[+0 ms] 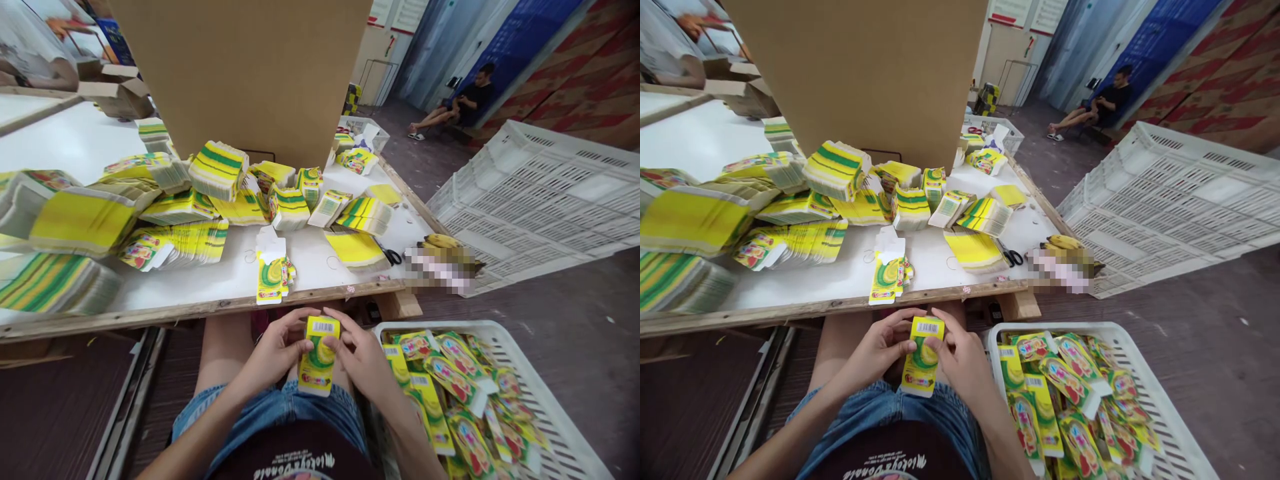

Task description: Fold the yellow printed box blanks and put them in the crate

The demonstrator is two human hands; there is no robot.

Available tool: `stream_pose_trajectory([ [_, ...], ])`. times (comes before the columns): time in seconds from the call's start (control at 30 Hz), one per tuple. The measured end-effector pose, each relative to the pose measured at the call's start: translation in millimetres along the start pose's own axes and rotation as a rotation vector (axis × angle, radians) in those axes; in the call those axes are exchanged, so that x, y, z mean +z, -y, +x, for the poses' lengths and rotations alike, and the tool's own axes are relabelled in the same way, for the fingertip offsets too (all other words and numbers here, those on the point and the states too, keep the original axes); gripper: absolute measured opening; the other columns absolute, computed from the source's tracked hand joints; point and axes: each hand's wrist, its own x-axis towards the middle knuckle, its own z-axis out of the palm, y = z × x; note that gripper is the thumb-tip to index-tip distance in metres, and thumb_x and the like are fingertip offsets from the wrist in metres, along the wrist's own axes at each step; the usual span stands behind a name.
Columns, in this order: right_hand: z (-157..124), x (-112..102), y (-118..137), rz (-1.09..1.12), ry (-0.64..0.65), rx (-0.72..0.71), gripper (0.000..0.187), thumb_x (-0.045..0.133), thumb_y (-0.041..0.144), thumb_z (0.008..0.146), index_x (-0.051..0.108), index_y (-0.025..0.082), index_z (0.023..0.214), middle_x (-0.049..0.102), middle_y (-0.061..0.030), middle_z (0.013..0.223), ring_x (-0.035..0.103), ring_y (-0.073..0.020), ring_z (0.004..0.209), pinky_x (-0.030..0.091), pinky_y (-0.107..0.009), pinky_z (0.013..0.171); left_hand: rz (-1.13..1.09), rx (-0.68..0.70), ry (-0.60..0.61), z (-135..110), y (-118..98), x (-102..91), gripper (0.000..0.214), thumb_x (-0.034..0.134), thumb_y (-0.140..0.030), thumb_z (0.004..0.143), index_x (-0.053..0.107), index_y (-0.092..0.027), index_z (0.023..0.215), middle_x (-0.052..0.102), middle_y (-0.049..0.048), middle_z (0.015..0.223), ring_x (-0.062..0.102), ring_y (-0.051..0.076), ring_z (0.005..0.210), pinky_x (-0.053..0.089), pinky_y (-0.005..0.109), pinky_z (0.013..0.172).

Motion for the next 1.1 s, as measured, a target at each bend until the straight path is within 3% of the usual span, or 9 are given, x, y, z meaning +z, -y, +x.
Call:
stream_pose_trajectory([
  [0.13,-5.9,-2.0,-6.0,0.048,-0.135,-0.103,0.031,0.054,0.036,0.092,0.071,0.022,0.114,0.072,-0.0087,0.111,0.067,-0.0237,0.101,0.051,-0.033,0.086,0.018,-0.024,0.027,2.8,6.2,14.1,0.044,0.068,-0.016,0.078,0.059,-0.017,0.121,0.073,0.0096,0.104,0.068,0.023,0.096,0.051,0.032,0.083],
  [0.27,-27.9,-35.3,-17.6,-0.086,-0.157,-0.034,0.027,0.055,0.039,0.09,0.074,0.026,0.103,0.074,-0.0078,0.105,0.067,-0.0256,0.097,0.051,-0.038,0.086,0.195,0.067,0.025,10.4,5.6,23.6,0.04,0.064,-0.023,0.083,0.058,-0.019,0.123,0.067,0.0114,0.119,0.065,0.023,0.106,0.05,0.035,0.091],
  [0.4,-64.8,-96.9,-57.7,-0.534,-0.169,0.066,0.024,0.062,0.049,0.078,0.077,0.03,0.073,0.075,-0.0076,0.083,0.068,-0.0325,0.083,0.05,-0.047,0.078,0.815,0.263,-0.473,27.0,-9.1,-13.3,0.046,0.063,-0.035,0.084,0.054,-0.016,0.125,0.058,0.0167,0.128,0.051,0.03,0.122,0.038,0.048,0.105],
  [0.47,-75.6,-111.3,-75.9,-0.618,-0.137,0.109,0.024,0.068,0.052,0.072,0.078,0.031,0.078,0.076,-0.008,0.084,0.069,-0.0338,0.083,0.051,-0.047,0.076,1.07,0.162,-0.74,34.3,-15.5,-42.5,0.053,0.063,-0.041,0.083,0.053,-0.009,0.124,0.059,0.0212,0.117,0.051,0.037,0.115,0.039,0.054,0.099],
  [0.53,-75.1,-104.6,-80.3,-0.588,-0.12,0.117,0.025,0.067,0.051,0.073,0.077,0.029,0.081,0.076,-0.0078,0.086,0.07,-0.0332,0.084,0.052,-0.045,0.075,1.176,0.026,-0.804,37.7,-18.7,-67.7,0.042,0.063,-0.043,0.08,0.062,-0.009,0.104,0.062,0.0202,0.103,0.053,0.04,0.106,0.04,0.057,0.092],
  [0.7,-39.6,-37.1,-26.4,-0.277,-0.053,-0.01,0.021,0.055,0.037,0.089,0.07,0.023,0.089,0.075,-0.0064,0.086,0.07,-0.0253,0.082,0.053,-0.037,0.076,1.115,0.023,-0.72,24.5,-25.7,-78.5,0.027,0.054,-0.04,0.084,0.053,-0.019,0.068,0.059,0.0051,0.074,0.058,0.024,0.077,0.047,0.036,0.075],
  [0.8,-17.7,-2.8,13.5,-0.164,-0.206,-0.242,0.02,0.051,0.028,0.094,0.067,0.023,0.103,0.07,-0.0097,0.112,0.066,-0.0245,0.101,0.053,-0.035,0.082,0.843,0.106,-0.562,5.7,-32.2,-49.4,0.023,0.048,-0.039,0.09,0.053,-0.019,0.079,0.061,0.0018,0.074,0.058,0.017,0.069,0.046,0.027,0.065],
  [0.9,-6.3,17.6,32.9,-0.165,-0.257,-0.407,0.045,0.054,0.017,0.09,0.05,0.024,0.135,0.054,-0.0109,0.14,0.051,-0.0265,0.126,0.044,-0.043,0.102,0.525,0.136,-0.276,-12.3,-32.4,-13.7,0.017,0.053,-0.035,0.09,0.057,-0.018,0.092,0.065,0.0034,0.083,0.061,0.018,0.078,0.047,0.026,0.069],
  [1.1,-7.8,29.9,27.7,0.07,-0.285,-0.251,0.031,0.058,0.012,0.083,0.051,0.024,0.111,0.06,-0.0059,0.102,0.061,-0.0217,0.096,0.053,-0.035,0.081,0.385,0.052,-0.121,-24.6,-19.7,12.2,0.022,0.059,-0.036,0.089,0.065,-0.015,0.094,0.066,0.0041,0.083,0.058,0.016,0.078,0.046,0.025,0.07],
])
